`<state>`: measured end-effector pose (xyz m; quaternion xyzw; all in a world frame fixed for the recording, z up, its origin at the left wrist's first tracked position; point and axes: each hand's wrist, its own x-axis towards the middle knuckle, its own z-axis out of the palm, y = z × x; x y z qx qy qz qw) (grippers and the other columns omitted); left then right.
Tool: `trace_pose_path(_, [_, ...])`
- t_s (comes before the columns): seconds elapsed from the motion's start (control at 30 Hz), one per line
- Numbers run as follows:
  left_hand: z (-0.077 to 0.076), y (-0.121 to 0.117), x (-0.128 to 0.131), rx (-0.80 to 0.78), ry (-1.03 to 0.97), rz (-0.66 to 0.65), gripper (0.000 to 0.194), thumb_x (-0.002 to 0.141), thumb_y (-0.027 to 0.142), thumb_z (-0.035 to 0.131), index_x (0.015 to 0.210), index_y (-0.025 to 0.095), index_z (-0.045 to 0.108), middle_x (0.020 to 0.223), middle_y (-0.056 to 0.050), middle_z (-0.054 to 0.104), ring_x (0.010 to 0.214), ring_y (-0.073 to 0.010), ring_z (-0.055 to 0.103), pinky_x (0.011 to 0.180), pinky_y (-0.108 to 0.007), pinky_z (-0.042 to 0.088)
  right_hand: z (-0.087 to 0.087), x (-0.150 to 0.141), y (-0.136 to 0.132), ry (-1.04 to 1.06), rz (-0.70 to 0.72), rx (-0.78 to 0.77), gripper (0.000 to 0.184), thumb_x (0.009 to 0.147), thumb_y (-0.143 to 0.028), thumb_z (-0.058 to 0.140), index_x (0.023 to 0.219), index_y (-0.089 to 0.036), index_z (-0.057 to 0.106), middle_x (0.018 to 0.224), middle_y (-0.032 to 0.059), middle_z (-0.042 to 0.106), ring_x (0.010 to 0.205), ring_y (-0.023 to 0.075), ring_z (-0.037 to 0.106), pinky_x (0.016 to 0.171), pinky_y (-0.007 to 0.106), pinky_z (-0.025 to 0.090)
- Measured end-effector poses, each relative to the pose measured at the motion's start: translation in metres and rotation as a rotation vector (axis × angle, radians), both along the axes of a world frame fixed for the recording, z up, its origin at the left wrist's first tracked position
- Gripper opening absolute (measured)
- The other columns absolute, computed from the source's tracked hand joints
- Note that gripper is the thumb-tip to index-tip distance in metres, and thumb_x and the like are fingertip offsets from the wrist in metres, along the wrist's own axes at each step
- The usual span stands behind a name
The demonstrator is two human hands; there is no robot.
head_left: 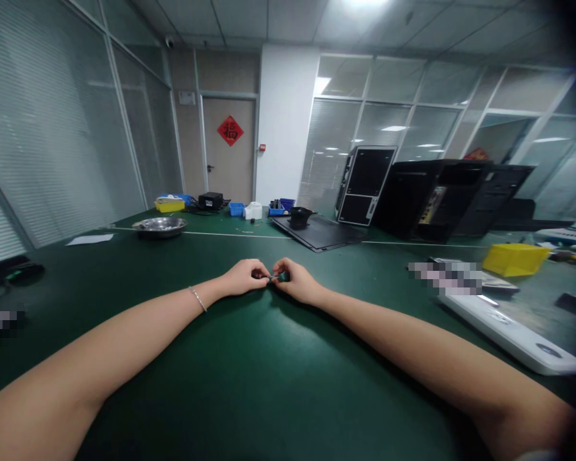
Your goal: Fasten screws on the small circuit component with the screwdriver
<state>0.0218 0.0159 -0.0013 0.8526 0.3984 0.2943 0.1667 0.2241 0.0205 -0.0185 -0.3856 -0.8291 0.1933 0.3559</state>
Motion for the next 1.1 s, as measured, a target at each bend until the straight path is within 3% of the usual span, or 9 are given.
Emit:
trace_pose_path(0.37, [0.001,-0.002,-0.002,0.000,0.016,-0.045,0.031,0.082,0.039,0.065,0.102,0.018,0.074,0.088,-0.006,0.065,0.078,-0.0175,0.057,0.071,-0.027,0.044,0.004,0.003,-0.002,0.065,0.035,-0.028,0.020,0.078,-0.025,0.066,0.096,-0.018,0.062,0.089,0.0027,0.068,0.085,0.0162,0.063,0.080,0.030,0.047])
trace_pose_path(0.5, [0.000,0.000,-0.003,-0.040,-0.037,-0.053,0.029,0.081,0.035,0.066,0.102,0.017,0.073,0.090,-0.006,0.066,0.079,-0.0177,0.058,0.072,-0.028,0.044,0.005,0.003,-0.003,0.088,0.043,-0.037,0.022,0.078,-0.027,0.066,0.097,-0.017,0.062,0.091,0.0033,0.068,0.087,0.0169,0.062,0.081,0.031,0.047])
trace_pose_path(0.63, [-0.002,0.006,-0.005,-0.136,-0.181,0.025,0.026,0.080,0.032,0.066,0.097,0.013,0.068,0.081,-0.004,0.067,0.073,-0.0170,0.059,0.070,-0.029,0.046,0.005,0.003,-0.001,0.106,-0.031,-0.039,0.022,0.079,-0.029,0.066,0.098,-0.018,0.063,0.096,0.0035,0.068,0.088,0.0171,0.061,0.082,0.031,0.046])
trace_pose_path(0.77, [-0.004,0.011,-0.006,-0.241,-0.380,-0.003,0.027,0.079,0.030,0.067,0.100,0.014,0.064,0.092,-0.007,0.069,0.082,-0.0182,0.064,0.082,-0.034,0.049,0.003,0.003,0.002,0.077,-0.086,-0.063,0.025,0.075,-0.029,0.070,0.099,-0.020,0.065,0.095,0.0020,0.068,0.083,0.0165,0.060,0.079,0.031,0.046])
trace_pose_path(1.1, [-0.009,0.019,-0.008,-0.275,-0.341,-0.029,0.021,0.079,0.032,0.061,0.090,0.014,0.065,0.078,-0.003,0.066,0.074,-0.0170,0.060,0.076,-0.030,0.047,0.008,0.003,-0.001,0.023,-0.115,-0.032,0.021,0.083,-0.026,0.064,0.103,-0.028,0.071,0.093,-0.0005,0.073,0.089,0.0193,0.064,0.085,0.034,0.047])
